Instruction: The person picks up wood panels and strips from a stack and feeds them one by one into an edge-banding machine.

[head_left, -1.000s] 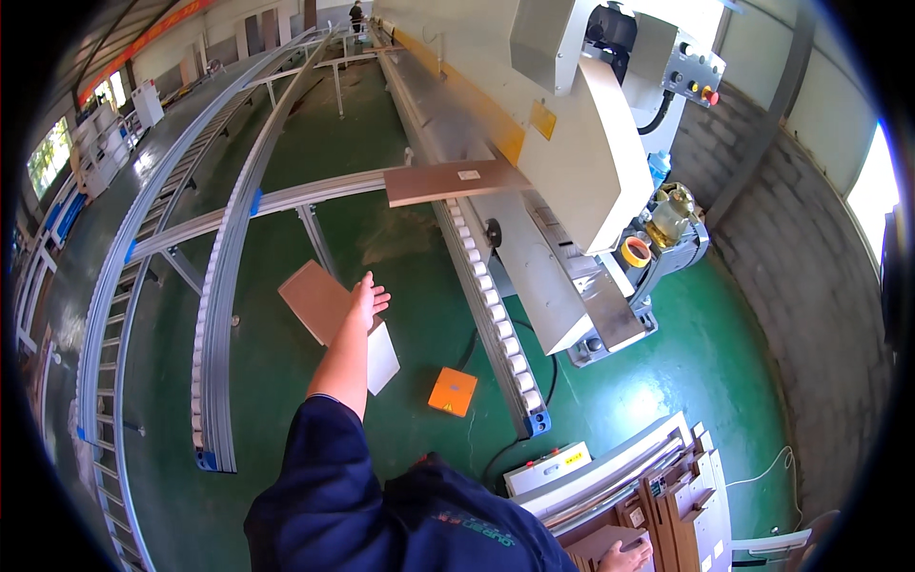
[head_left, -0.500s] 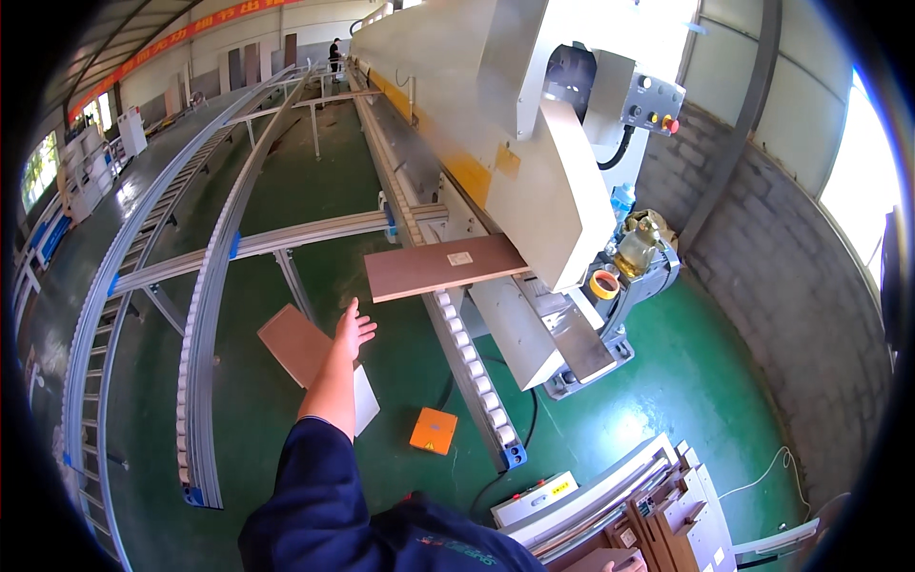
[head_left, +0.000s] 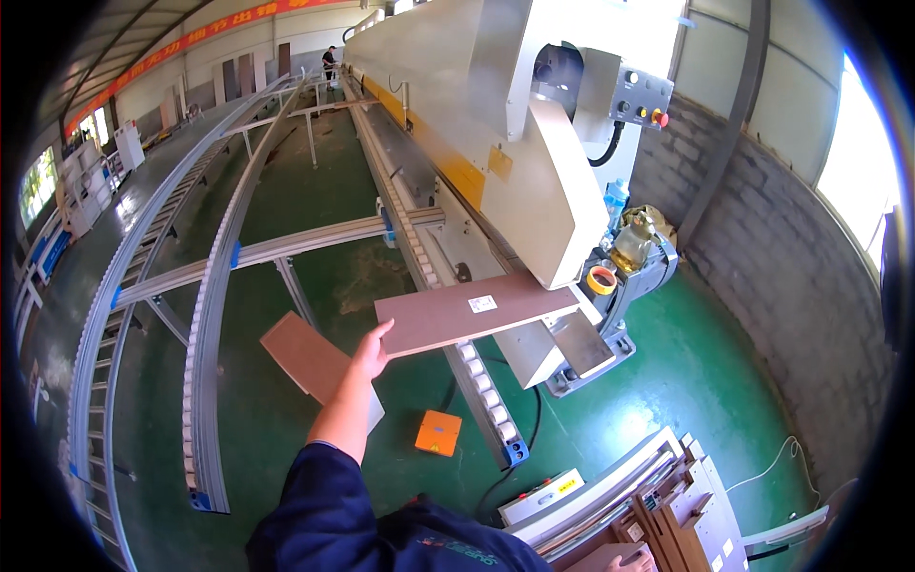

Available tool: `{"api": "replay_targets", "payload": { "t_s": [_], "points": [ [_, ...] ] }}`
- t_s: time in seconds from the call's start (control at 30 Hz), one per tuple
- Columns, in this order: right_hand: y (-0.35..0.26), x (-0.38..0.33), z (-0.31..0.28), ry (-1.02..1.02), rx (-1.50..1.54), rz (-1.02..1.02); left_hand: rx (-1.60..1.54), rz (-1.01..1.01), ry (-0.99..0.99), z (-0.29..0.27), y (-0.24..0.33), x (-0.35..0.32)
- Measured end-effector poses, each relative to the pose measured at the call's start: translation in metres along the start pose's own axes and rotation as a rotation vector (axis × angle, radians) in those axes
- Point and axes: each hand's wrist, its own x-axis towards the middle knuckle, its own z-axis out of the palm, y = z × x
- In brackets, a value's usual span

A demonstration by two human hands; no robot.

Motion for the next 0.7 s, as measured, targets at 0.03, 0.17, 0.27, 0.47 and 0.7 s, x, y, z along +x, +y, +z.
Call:
{"api": "replay_targets", "payload": {
  "t_s": [0.03, 0.17, 0.27, 0.47, 0.7],
  "points": [
    [0.003, -0.001, 0.000, 0.006, -0.012, 0.018, -0.101, -0.038, 0.024, 0.017, -0.004, -0.010],
    [0.006, 0.002, 0.003, 0.044, -0.003, -0.043, -0.127, 0.004, 0.041, 0.027, -0.028, -0.034],
    [-0.002, 0.001, -0.009, 0.065, 0.058, -0.025, -0.103, 0.056, 0.065, 0.039, -0.047, -0.061],
    [0.000, 0.000, -0.011, 0.031, 0.116, 0.022, -0.107, 0.094, 0.090, 0.065, -0.060, -0.146],
    [-0.007, 0.016, 0.006, 0.250, 0.810, -0.044, -0.121, 0.003, -0.089, 0.090, -0.049, -0.214]
  ]
}}
